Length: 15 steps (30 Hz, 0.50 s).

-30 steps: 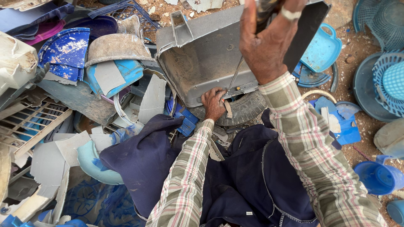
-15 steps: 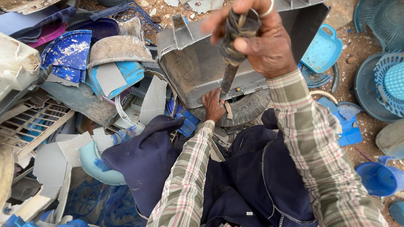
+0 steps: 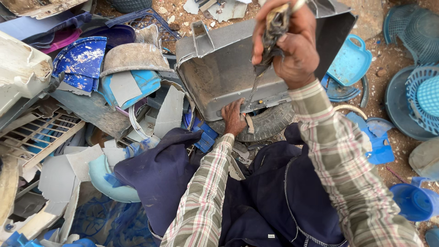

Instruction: The person uses a long knife to cut a large gray plastic container into smaller pieces. They repeatedly stab and slice the container while holding it with the other hand, working over a pile of scrap plastic and a tire.

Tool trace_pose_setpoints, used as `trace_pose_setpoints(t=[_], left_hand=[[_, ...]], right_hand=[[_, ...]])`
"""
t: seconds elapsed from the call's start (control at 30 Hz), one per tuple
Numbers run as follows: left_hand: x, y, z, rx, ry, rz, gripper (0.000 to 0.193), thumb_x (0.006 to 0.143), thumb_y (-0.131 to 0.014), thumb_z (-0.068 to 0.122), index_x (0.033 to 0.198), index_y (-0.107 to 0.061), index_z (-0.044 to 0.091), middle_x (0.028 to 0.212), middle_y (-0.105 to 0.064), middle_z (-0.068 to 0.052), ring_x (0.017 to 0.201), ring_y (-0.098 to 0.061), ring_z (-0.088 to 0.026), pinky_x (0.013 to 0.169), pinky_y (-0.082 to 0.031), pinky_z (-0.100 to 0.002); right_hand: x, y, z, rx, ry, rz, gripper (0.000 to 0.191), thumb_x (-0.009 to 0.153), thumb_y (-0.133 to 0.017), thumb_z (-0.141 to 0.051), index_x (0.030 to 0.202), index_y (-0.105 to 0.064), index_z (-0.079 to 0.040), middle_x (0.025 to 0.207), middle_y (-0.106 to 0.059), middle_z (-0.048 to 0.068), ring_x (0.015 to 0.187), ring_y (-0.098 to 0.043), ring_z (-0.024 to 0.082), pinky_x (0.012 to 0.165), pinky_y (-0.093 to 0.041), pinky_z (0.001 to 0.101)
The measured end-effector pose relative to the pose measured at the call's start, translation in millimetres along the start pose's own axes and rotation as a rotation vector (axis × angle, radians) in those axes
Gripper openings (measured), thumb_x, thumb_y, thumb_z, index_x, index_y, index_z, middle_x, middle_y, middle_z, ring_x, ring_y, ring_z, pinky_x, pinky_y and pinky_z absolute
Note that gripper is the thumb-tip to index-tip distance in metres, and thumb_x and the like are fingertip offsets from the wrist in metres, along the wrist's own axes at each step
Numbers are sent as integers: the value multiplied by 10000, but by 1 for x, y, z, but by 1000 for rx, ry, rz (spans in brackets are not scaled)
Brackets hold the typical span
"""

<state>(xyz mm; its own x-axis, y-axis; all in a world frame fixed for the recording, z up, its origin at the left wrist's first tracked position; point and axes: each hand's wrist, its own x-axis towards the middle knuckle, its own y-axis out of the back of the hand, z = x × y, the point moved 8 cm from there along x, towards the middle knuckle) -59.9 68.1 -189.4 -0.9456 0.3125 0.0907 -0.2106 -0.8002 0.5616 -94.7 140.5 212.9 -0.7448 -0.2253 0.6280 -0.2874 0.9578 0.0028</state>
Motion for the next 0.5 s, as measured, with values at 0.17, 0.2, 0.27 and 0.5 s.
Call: trace_pose_setpoints(t=[0.17,0.2,0.27,0.5], left_hand=[[0,1,3,44,-29,20,703,788,-672,-10,1454,-498,136,1445,-539,-112,1395,-406,-326,1192,-149,-540],[0,1,3,44,-29,23,698,788,-674,-7,1449,-506,144,1439,-545,-108,1392,-412,-323,1193,-153,-537],[0,2,4,39,-25,30,688,788,-678,-1,1438,-523,160,1428,-558,-99,1385,-425,-317,1196,-162,-531],[0,4,11,46,-33,22,692,785,-693,-4,1432,-520,168,1425,-552,-99,1386,-423,-312,1193,-163,-523]], right_hand=[[-19,16,6,-227,108,295,437,1014,-431,-137,1439,-348,-72,1037,-570,145,733,-615,195,567,-590,321],[-23,16,6,-290,121,349,450,1030,-451,-151,1458,-327,-85,1073,-560,133,745,-611,181,565,-581,312],[-29,16,4,-469,135,463,507,1052,-516,-192,1500,-301,-91,1169,-539,115,727,-604,138,543,-568,293],[-25,-14,-25,-964,347,388,489,1193,-525,-317,1586,-258,-201,1186,-491,65,856,-472,102,702,-438,294]])
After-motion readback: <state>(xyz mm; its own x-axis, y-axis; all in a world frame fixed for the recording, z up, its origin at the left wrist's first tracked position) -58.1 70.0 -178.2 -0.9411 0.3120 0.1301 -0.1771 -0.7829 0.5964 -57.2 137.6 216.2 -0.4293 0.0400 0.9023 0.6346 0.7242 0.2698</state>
